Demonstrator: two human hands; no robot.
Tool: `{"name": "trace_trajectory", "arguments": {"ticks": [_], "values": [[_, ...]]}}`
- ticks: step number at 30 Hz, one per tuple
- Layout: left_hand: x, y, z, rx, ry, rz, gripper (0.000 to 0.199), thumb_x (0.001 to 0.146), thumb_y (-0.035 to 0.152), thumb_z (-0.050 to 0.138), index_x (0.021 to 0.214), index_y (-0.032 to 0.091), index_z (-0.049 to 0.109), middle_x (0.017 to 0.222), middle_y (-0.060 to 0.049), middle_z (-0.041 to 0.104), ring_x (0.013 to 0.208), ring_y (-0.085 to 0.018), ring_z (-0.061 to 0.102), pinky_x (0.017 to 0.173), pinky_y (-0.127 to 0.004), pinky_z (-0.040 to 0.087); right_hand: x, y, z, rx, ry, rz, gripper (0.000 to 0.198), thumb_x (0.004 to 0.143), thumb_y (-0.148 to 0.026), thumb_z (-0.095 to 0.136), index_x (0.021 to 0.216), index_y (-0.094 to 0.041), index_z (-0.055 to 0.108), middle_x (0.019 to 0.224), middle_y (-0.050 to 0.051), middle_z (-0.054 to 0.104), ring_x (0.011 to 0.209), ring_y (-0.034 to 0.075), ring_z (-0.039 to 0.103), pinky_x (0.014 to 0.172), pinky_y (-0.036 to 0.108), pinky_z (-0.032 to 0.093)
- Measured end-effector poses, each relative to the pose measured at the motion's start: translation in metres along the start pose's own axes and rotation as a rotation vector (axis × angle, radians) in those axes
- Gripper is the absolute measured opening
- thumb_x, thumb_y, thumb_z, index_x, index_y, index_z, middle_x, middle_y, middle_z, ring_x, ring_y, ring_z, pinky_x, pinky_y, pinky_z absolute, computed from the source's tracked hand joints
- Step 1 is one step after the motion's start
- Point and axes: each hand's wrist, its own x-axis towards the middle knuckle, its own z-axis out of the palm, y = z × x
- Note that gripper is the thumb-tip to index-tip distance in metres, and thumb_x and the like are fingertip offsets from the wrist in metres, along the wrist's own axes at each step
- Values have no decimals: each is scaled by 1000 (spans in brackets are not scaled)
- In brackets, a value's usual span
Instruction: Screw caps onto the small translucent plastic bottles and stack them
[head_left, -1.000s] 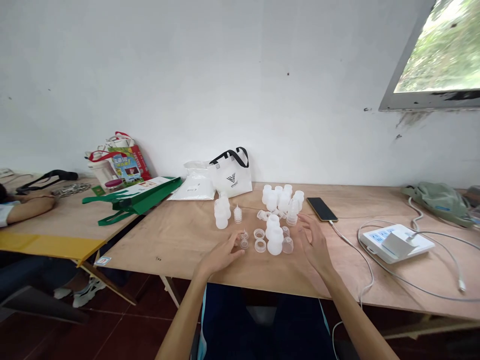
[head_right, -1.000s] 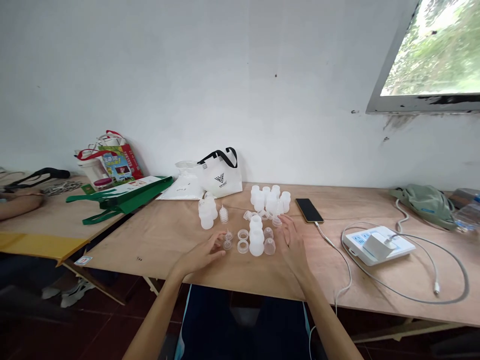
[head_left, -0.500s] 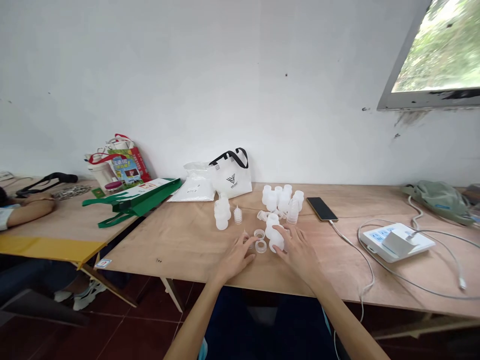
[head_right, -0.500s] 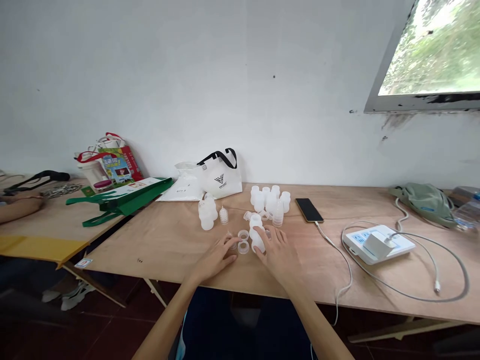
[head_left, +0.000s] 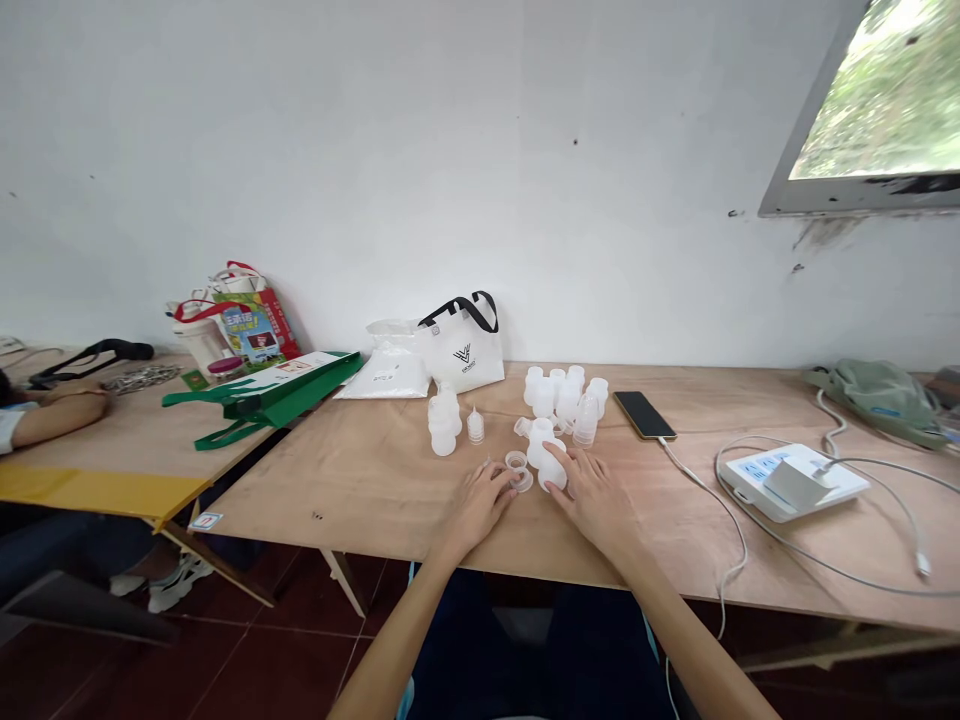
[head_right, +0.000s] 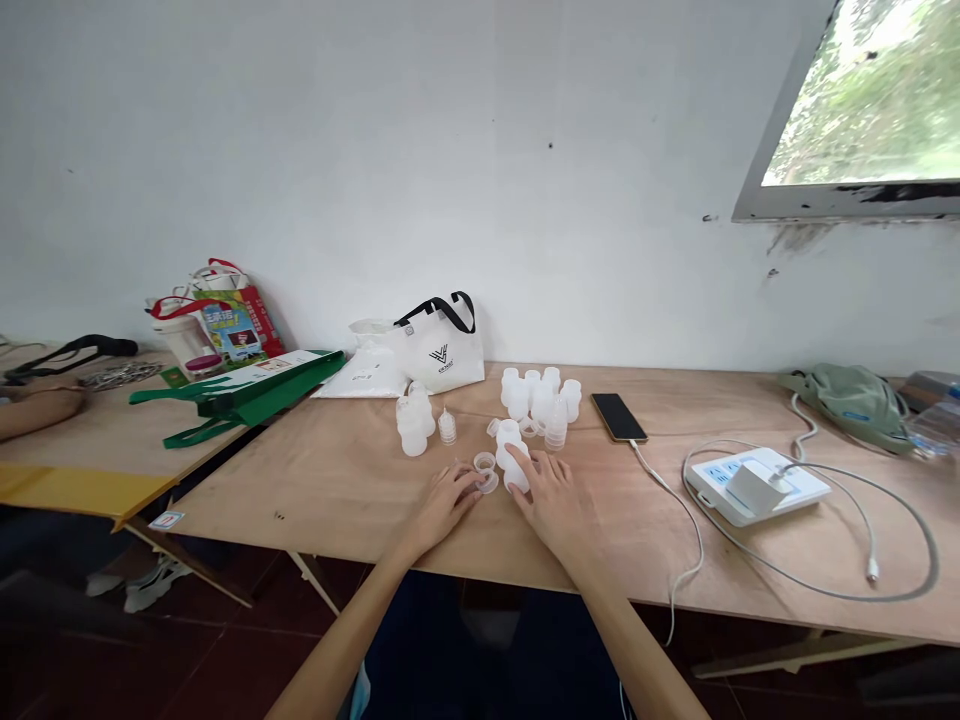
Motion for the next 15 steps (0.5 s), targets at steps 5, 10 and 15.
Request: {"name": "trace_trajectory", "arguments": {"ticks": [5, 10, 15], "values": [[3, -5, 6, 14, 35, -11, 29, 101, 23, 49, 123, 32, 66, 121, -4, 63, 105, -23, 55, 97, -39, 46, 1, -5, -3, 3, 25, -12, 61, 100, -37, 49, 157, -35, 28, 129, 11, 63, 118, 32, 59, 106, 51, 40], [3, -2, 2, 35, 34, 2, 33, 103, 22, 45, 125, 31, 66, 117, -5, 64, 102, -24, 53, 96, -40, 46, 1, 7, -8, 141, 26, 9, 81, 96, -47, 55, 160, -30, 9, 146, 13, 52, 131, 34, 52, 111, 54, 37], [3, -4, 2, 52, 50, 0, 37, 103, 17, 41, 124, 32, 67, 114, -5, 65, 100, -24, 53, 95, -39, 46, -5, 36, -23, 235, -96, 65, 55, 92, -46, 59, 143, -31, 41, 140, 11, 52, 130, 33, 51, 104, 53, 45]]}}
